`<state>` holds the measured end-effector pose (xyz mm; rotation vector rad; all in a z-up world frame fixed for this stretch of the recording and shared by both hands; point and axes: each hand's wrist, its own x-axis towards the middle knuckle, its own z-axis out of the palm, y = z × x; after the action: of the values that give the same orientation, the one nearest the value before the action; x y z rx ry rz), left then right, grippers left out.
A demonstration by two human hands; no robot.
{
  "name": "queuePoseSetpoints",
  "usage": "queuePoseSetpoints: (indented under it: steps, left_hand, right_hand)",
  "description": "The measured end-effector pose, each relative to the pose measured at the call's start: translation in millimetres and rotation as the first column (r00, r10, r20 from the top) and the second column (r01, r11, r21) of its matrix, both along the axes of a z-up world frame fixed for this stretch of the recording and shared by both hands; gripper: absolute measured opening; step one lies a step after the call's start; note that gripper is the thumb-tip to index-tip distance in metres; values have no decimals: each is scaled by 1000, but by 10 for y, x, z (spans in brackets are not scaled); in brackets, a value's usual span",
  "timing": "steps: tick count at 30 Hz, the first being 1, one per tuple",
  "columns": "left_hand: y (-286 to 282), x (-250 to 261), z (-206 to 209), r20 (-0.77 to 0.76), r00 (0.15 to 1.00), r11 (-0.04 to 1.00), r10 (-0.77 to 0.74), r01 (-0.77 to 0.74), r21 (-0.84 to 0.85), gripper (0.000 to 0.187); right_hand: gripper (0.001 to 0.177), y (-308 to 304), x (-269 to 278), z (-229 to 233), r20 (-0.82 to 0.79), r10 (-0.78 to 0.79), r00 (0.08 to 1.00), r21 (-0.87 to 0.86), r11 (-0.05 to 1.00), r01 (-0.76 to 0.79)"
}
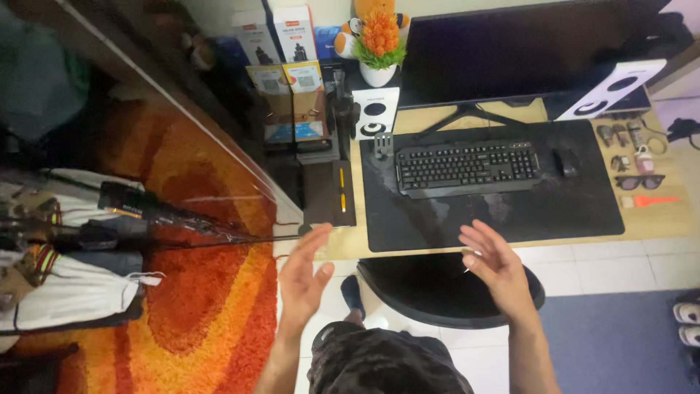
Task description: The person cleans a black tripod with an orange brush, then places it on the desk. They then tidy items on the desk, including watches and sunglasses, and move to a shelf to place a small jar and a comb. Finally, they adjust a plant and a remote on a white shelf.
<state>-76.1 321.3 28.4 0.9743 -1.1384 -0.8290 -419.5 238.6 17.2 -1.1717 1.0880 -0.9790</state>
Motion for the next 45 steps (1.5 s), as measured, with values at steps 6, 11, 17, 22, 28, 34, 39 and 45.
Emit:
queuePoseSetpoints:
  steps: [6,11,17,22,28,34,39,45]
  left_hand:
    - [673,-815,-197,-104,994,988,-19,35,150,48]
    - [1156,-1352,-315,-99,992,969,-78,99,228,68]
    - [1659,-1774,-387,-94,995,980,-15,34,197,82]
    - [2033,-1943,-348,-63,998,969,-15,30,245,86]
    - [2393,-2069,-202,-5,1000,983,-27,28,181,101]
    - [2788,-2103,-140,65,997,988,-41,31,150,109]
    - [3245,-2170,-136,110,992,978,-56,32,207,112]
    - [3920,-2351,-192,91,992,968,-92,67,244,111]
  right_hand:
    - [62,440,-291,-166,78,62,995,10,998,-63]
    - [59,840,-627,-306,49,185,981,-44,982,-183]
    - [60,1274,-1014,-317,25,216,976,-13,976,-216]
    - [63,1577,-1189,-292,15,226,974,-24,974,-225]
    - [65,1916,-1315,-284,3,253,968,-54,966,-252]
    - [58,2398,-1421,-267,-44,227,973,-149,962,-231]
    - [55,2982,-1494,-203,-90,175,980,-153,970,-187]
    - [58,3778,-1529,-237,-94,199,976,-136,968,-210]
